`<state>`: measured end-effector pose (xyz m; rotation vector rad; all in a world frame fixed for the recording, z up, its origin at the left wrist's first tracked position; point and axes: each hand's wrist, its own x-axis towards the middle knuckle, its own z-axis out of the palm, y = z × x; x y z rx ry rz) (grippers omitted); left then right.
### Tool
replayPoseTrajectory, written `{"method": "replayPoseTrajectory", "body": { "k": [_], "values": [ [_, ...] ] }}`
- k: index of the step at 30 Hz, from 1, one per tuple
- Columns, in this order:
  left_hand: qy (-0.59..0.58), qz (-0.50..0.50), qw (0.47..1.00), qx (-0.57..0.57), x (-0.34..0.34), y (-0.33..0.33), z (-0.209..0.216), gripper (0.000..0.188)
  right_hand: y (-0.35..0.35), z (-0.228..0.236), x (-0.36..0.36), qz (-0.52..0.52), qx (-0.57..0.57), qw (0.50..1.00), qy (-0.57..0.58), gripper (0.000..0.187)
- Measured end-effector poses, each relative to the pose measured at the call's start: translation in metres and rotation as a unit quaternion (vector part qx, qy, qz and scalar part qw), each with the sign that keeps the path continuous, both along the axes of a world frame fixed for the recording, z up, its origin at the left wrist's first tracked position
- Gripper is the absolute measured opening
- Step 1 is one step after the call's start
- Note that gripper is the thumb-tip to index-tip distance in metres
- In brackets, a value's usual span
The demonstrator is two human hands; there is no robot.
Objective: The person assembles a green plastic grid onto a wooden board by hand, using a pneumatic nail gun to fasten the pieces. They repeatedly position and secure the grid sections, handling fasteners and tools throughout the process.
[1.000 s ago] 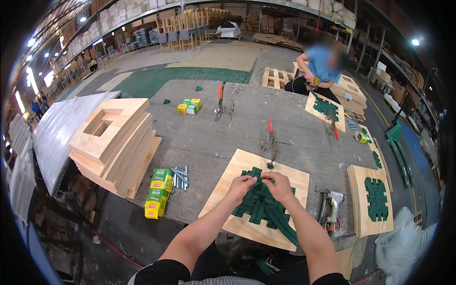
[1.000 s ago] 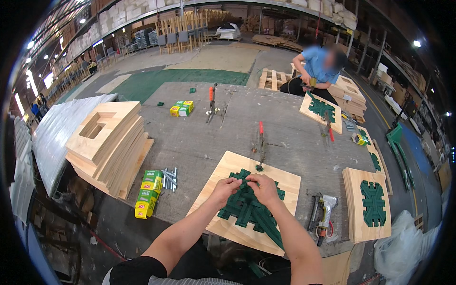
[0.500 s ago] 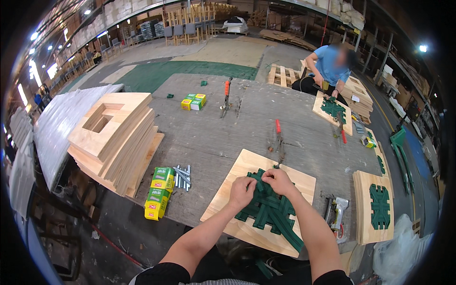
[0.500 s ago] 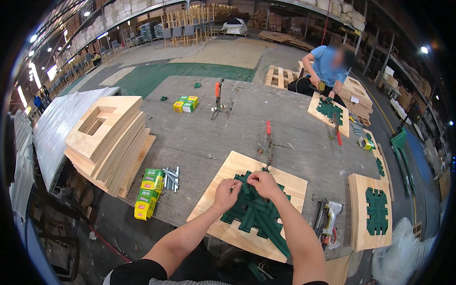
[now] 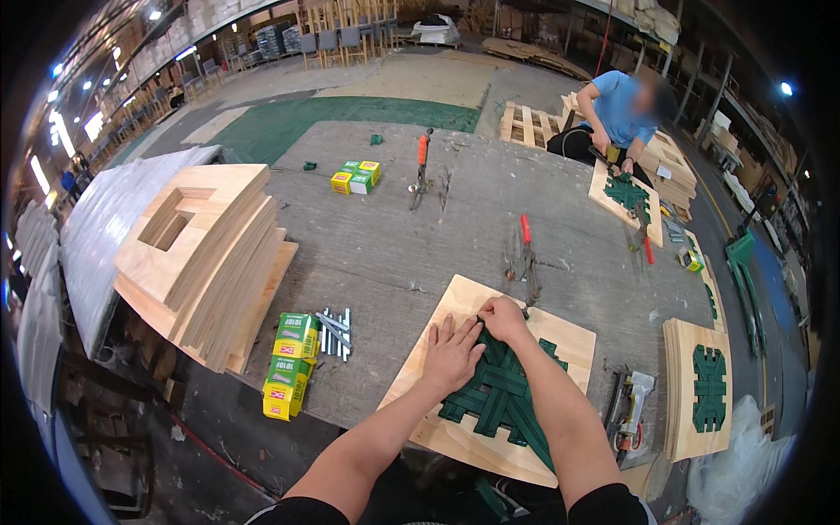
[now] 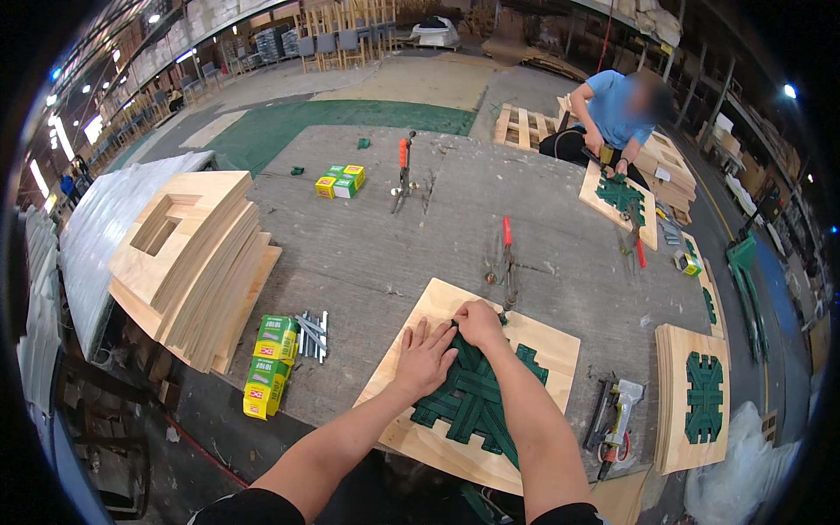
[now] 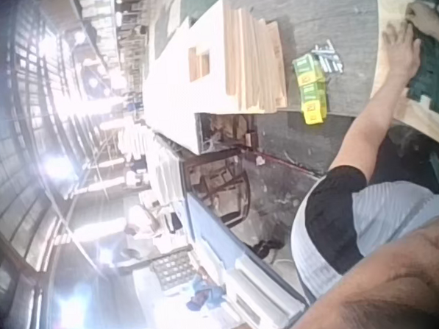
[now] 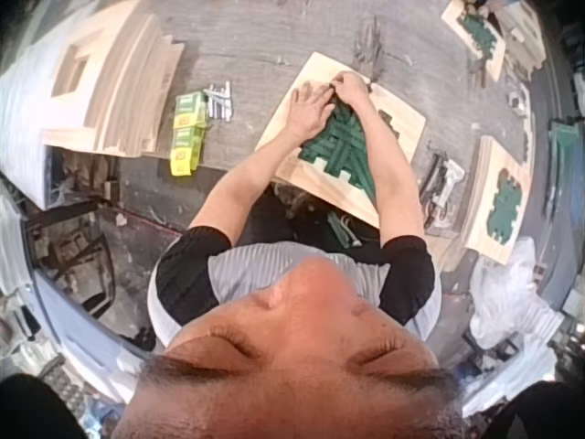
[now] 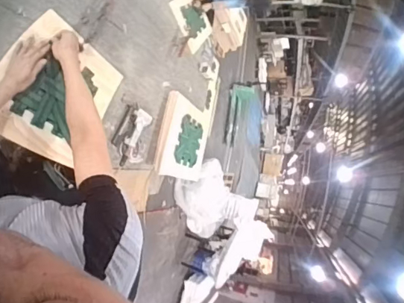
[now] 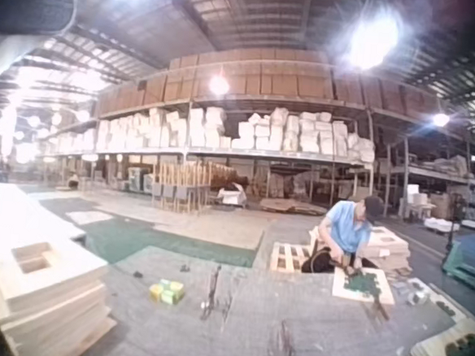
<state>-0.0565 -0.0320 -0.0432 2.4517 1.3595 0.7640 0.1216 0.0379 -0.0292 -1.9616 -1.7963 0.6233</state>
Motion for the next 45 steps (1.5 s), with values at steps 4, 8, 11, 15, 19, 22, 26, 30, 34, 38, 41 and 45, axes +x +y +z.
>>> {"method": "replayPoseTrajectory", "body": {
  "k": [4,8,11,15,19,22,26,30,34,38,41,45],
  "values": [
    [0.043,0.011,0.999,0.008,0.002,0.002,-0.003,0.050,0.002,-0.003,-0.004,-0.010,0.029,0.999,-0.014,0.019],
    [0.056,0.002,0.998,0.003,0.008,0.004,-0.001,0.050,-0.001,0.003,0.003,-0.033,0.044,0.998,0.024,0.026],
    [0.070,0.010,0.997,0.017,0.006,0.003,-0.002,0.050,-0.021,0.013,0.000,-0.087,0.116,0.986,0.078,0.024],
    [0.087,0.011,0.996,-0.003,0.008,0.003,-0.001,0.052,-0.082,0.027,0.056,-0.189,0.212,0.921,0.267,0.016],
    [0.134,0.015,0.991,-0.022,0.009,0.004,-0.003,0.053,-0.195,0.042,0.165,-0.354,0.244,0.886,0.175,0.016],
    [0.089,0.000,0.996,-0.017,0.020,-0.001,-0.001,0.050,-0.289,0.054,0.237,-0.486,0.155,0.859,-0.038,0.029],
    [0.099,0.011,0.995,-0.022,0.012,0.000,-0.004,0.052,-0.301,0.047,0.253,-0.460,-0.111,0.879,-0.067,0.050],
    [0.081,0.004,0.997,-0.018,0.014,0.000,-0.002,0.052,-0.296,0.038,0.263,-0.451,-0.161,0.868,-0.130,0.059],
    [0.067,0.002,0.998,0.002,0.017,0.001,-0.002,0.052,-0.299,0.041,0.265,-0.490,-0.103,0.854,-0.142,0.056],
    [0.090,0.021,0.996,-0.005,0.003,0.002,-0.002,0.052,-0.279,0.065,0.222,-0.454,0.078,0.879,0.126,0.043],
    [0.090,0.015,0.996,-0.011,0.005,0.001,-0.002,0.052,-0.268,0.107,0.197,-0.312,0.162,0.902,0.251,0.041],
    [0.090,0.015,0.996,-0.026,0.004,0.001,-0.001,0.053,-0.220,0.160,0.152,-0.294,0.074,0.866,0.397,0.030]
  ]
}}
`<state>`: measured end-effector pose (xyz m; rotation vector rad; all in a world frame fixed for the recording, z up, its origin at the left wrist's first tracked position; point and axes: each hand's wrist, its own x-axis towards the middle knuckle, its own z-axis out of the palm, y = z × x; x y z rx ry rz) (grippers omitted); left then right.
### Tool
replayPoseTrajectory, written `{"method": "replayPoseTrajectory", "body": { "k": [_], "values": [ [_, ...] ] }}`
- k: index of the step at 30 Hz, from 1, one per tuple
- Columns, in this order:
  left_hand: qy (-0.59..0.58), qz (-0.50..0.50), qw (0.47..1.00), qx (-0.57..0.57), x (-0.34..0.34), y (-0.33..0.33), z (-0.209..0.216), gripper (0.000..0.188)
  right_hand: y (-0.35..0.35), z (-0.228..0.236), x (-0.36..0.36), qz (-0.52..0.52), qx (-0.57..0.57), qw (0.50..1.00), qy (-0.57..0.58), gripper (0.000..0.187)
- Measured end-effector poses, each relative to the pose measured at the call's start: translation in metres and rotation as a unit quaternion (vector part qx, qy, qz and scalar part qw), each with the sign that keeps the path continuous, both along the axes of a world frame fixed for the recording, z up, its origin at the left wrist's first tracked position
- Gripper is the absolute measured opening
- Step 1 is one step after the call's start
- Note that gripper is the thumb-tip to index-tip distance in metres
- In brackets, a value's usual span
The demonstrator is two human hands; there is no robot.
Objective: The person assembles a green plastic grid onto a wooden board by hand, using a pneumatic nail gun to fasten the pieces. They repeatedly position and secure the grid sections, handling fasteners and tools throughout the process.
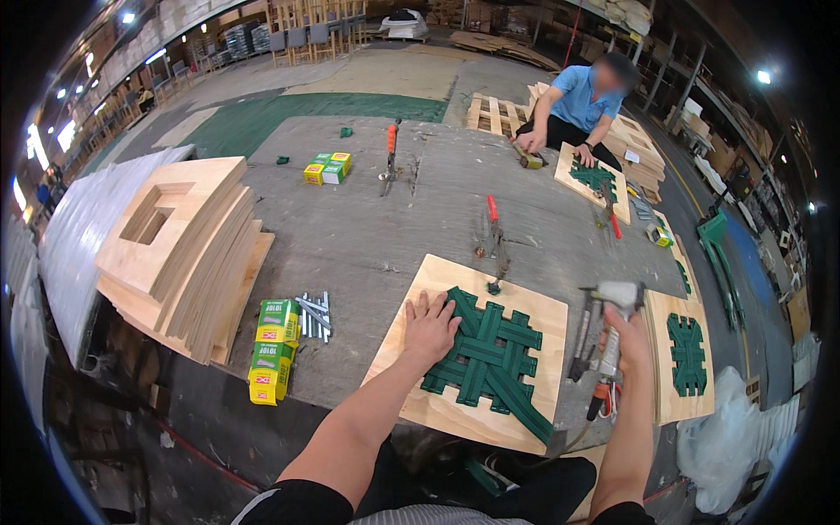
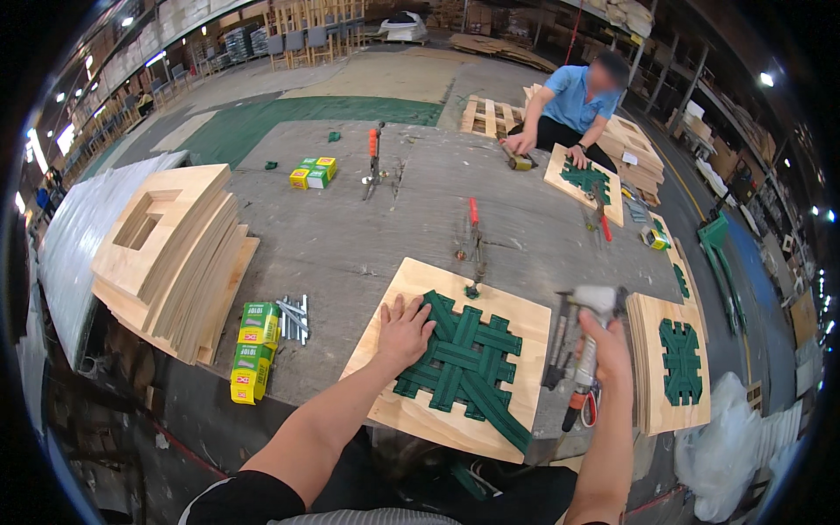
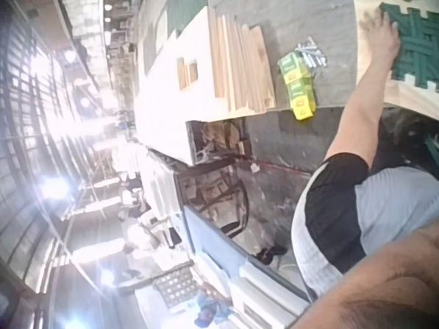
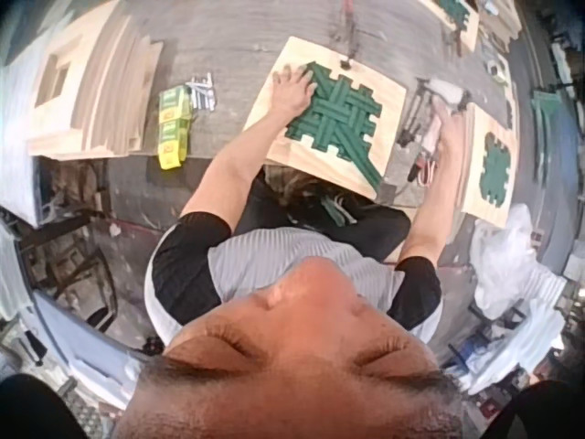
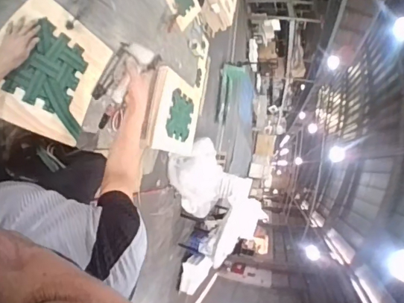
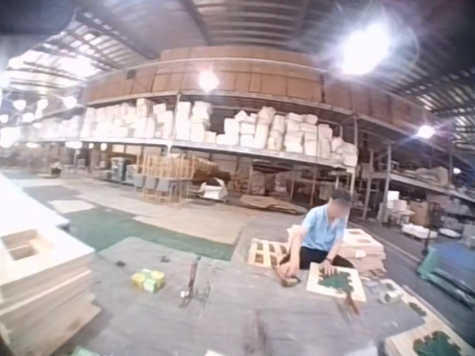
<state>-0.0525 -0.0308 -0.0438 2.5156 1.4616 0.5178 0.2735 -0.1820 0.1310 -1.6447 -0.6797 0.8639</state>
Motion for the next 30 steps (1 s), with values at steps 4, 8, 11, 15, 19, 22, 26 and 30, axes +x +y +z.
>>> {"method": "replayPoseTrajectory", "body": {
  "k": [4,8,11,15,19,22,26,30],
  "values": [
    [-0.016,-0.001,1.000,-0.003,-0.001,0.001,-0.003,0.052,0.072,0.005,-0.067,0.172,-0.052,0.984,0.013,0.033],
    [-0.047,0.002,0.998,0.049,0.001,0.001,-0.005,0.047,0.132,-0.031,-0.124,0.270,-0.096,0.957,-0.035,0.030],
    [-0.064,0.004,0.995,0.076,-0.002,0.001,-0.007,0.045,0.158,-0.047,-0.148,0.290,-0.125,0.947,-0.063,0.032],
    [-0.093,-0.002,0.992,0.091,-0.001,0.000,-0.006,0.045,0.176,-0.064,-0.151,0.294,-0.147,0.941,-0.081,0.033],
    [-0.087,0.002,0.994,0.067,-0.005,0.001,-0.006,0.046,0.183,-0.070,-0.158,0.300,-0.148,0.937,-0.102,0.028],
    [-0.068,-0.005,0.997,0.023,-0.005,0.001,-0.004,0.050,0.184,-0.076,-0.158,0.295,-0.151,0.936,-0.116,0.025],
    [-0.079,0.004,0.996,0.029,-0.005,0.001,-0.003,0.049,0.185,-0.080,-0.157,0.289,-0.159,0.936,-0.123,0.021],
    [-0.093,0.005,0.995,0.033,-0.003,0.001,-0.005,0.048,0.182,-0.081,-0.157,0.292,-0.159,0.934,-0.133,0.020]
  ]
}}
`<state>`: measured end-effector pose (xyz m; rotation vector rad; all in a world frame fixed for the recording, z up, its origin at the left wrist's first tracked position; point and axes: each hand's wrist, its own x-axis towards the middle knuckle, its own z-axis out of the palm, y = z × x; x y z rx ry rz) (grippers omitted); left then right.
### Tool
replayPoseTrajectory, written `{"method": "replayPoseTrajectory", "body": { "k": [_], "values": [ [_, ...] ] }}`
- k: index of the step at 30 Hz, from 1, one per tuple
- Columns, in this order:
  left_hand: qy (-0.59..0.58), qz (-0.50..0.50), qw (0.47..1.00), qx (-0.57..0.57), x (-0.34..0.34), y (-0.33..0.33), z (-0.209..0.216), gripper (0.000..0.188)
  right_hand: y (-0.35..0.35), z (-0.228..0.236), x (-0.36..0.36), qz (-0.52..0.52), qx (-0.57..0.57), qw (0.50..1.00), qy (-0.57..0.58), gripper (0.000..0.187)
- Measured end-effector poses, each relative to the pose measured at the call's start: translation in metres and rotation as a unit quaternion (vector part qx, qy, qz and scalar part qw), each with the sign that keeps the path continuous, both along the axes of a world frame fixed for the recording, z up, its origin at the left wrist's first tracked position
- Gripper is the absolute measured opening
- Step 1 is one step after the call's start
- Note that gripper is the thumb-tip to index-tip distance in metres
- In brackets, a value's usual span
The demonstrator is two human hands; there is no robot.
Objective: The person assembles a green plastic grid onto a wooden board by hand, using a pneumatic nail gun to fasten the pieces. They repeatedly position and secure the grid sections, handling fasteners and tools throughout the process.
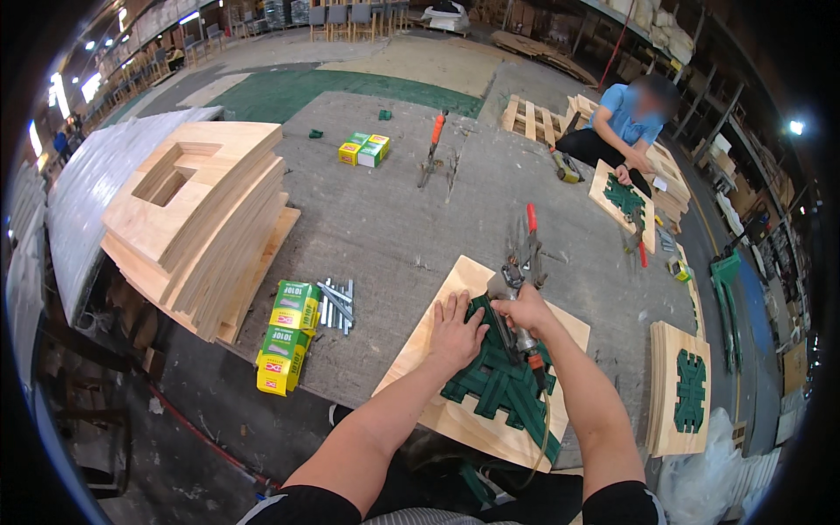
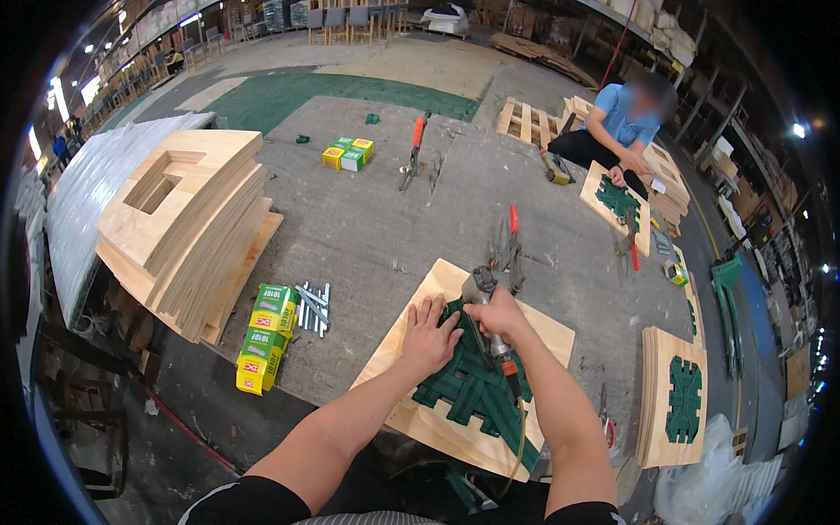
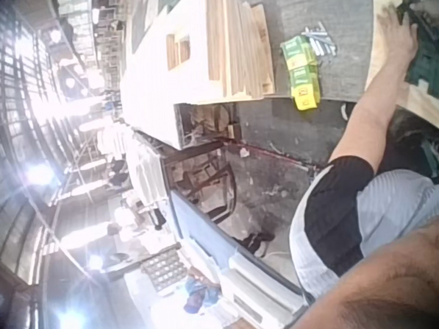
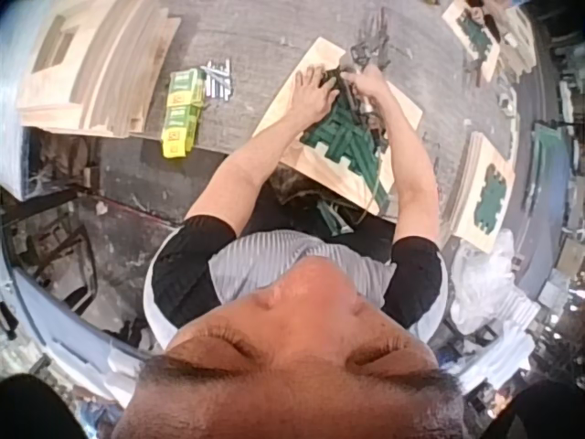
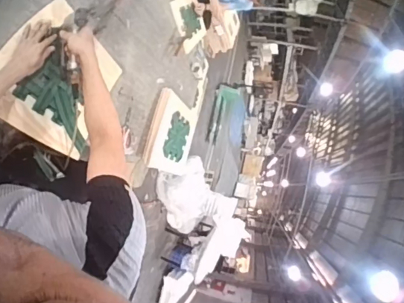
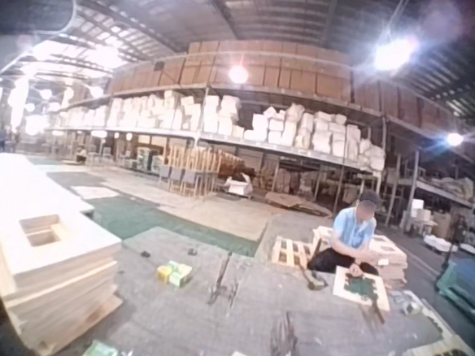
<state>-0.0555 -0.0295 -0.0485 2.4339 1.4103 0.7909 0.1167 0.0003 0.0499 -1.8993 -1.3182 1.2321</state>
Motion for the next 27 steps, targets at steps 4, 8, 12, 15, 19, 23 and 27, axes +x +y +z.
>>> {"method": "replayPoseTrajectory", "body": {
  "k": [4,8,12,15,19,23,27],
  "values": [
    [-0.030,0.017,0.998,0.060,-0.002,0.001,-0.005,0.043,-0.002,0.003,-0.009,0.009,0.007,0.999,0.039,0.028],
    [-0.041,0.018,0.997,0.061,-0.001,0.002,-0.005,0.040,-0.002,0.004,-0.011,0.020,0.002,0.999,0.028,0.022],
    [-0.059,0.009,0.997,0.048,-0.003,0.001,-0.002,0.036,-0.002,0.003,-0.010,0.027,-0.010,0.999,0.027,0.019],
    [-0.063,0.013,0.997,0.038,-0.006,0.001,0.001,0.033,-0.002,0.001,-0.015,0.047,-0.008,0.998,0.037,0.017],
    [-0.069,0.011,0.997,0.028,-0.005,0.001,0.003,0.030,0.000,-0.002,-0.015,0.044,-0.005,0.999,0.025,0.017],
    [-0.086,0.015,0.996,0.037,-0.006,0.000,0.001,0.029,-0.003,0.001,-0.017,0.046,-0.005,0.999,0.019,0.017],
    [-0.085,0.025,0.995,0.044,-0.006,0.001,0.000,0.030,-0.006,0.001,-0.020,0.042,-0.003,0.999,0.007,0.018]
  ]
}}
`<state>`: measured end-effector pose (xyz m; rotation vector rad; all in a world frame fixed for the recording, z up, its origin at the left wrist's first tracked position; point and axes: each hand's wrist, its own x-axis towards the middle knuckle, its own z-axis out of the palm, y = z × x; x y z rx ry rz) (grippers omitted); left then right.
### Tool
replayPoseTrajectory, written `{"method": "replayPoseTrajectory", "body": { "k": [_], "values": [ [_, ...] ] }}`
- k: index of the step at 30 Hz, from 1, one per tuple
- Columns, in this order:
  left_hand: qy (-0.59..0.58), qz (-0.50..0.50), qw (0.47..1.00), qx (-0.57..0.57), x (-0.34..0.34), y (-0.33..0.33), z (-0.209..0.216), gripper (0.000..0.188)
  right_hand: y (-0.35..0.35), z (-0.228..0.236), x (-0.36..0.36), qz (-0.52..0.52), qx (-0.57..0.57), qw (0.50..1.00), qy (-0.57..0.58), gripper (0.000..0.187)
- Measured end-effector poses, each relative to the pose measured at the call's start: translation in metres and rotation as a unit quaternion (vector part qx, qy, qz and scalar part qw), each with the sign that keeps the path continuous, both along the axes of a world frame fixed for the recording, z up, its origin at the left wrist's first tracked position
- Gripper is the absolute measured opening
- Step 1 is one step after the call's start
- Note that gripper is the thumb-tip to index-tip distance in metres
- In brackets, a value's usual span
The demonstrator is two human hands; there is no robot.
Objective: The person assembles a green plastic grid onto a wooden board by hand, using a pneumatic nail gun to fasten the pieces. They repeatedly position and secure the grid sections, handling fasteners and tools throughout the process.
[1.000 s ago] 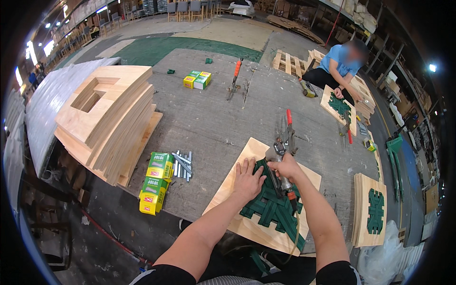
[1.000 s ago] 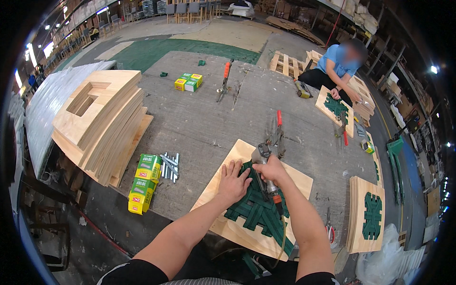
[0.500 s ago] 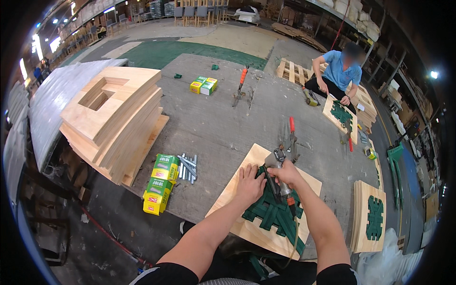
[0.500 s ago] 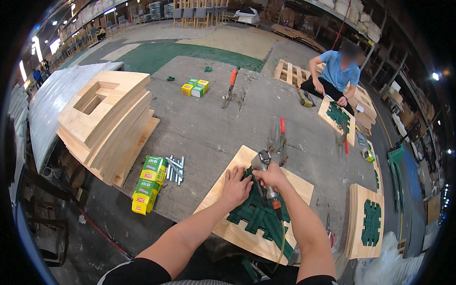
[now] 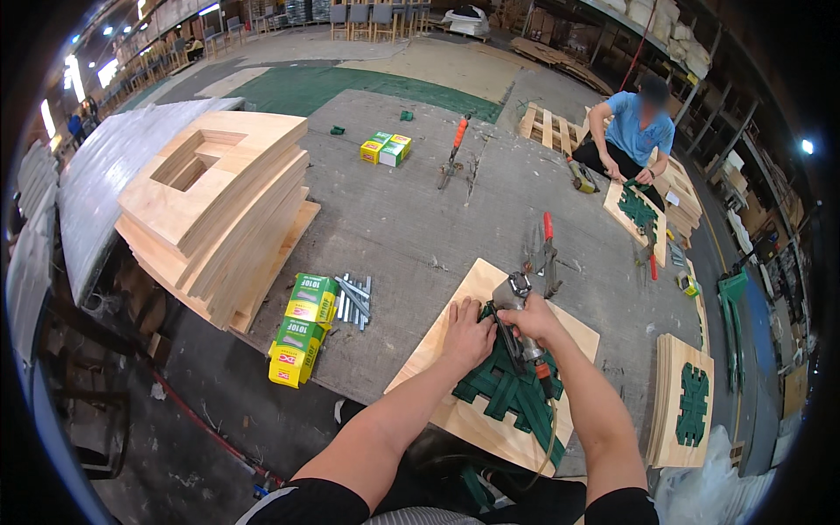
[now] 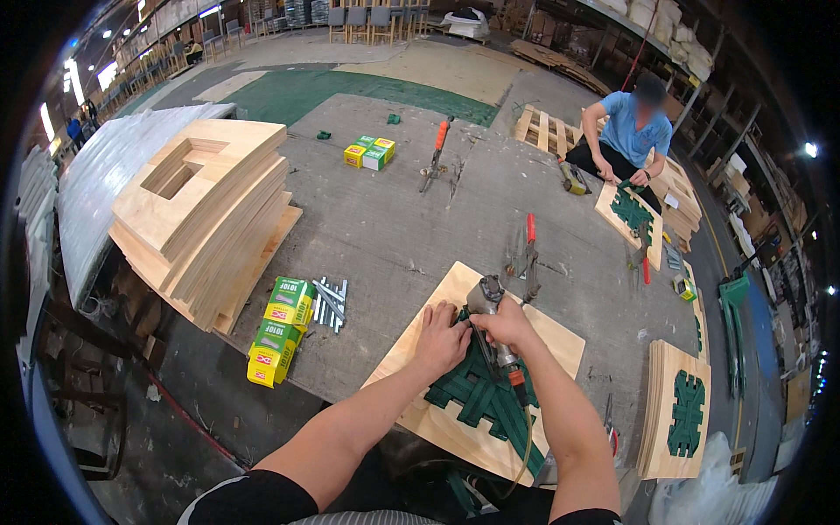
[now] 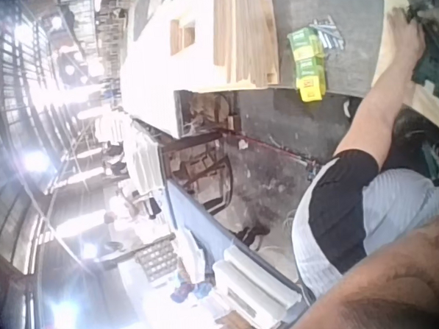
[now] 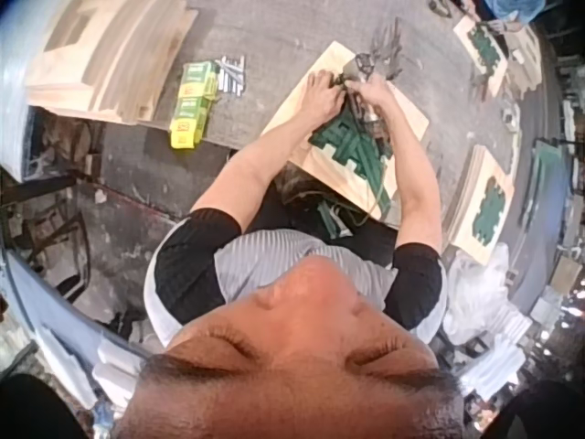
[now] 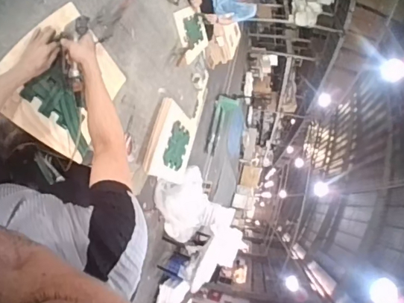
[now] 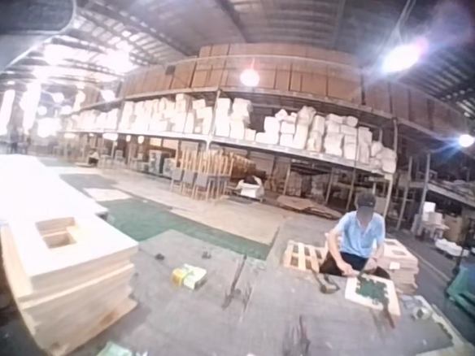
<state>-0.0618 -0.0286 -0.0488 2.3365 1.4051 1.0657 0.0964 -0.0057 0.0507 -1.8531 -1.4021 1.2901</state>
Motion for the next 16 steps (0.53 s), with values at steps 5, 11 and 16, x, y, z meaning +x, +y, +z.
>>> {"method": "replayPoseTrajectory", "body": {
  "k": [5,11,16],
  "values": [
    [0.000,-0.011,1.000,-0.009,-0.002,0.000,-0.001,0.031,0.000,0.004,-0.001,-0.009,0.000,1.000,-0.022,0.020],
    [-0.012,-0.013,1.000,0.007,0.001,-0.001,0.001,0.029,0.005,-0.003,0.012,-0.010,0.003,0.999,-0.032,0.023],
    [-0.012,-0.019,1.000,-0.020,-0.002,-0.001,-0.003,0.030,0.006,-0.003,0.011,-0.032,0.011,0.999,-0.002,0.026]
  ]
}}
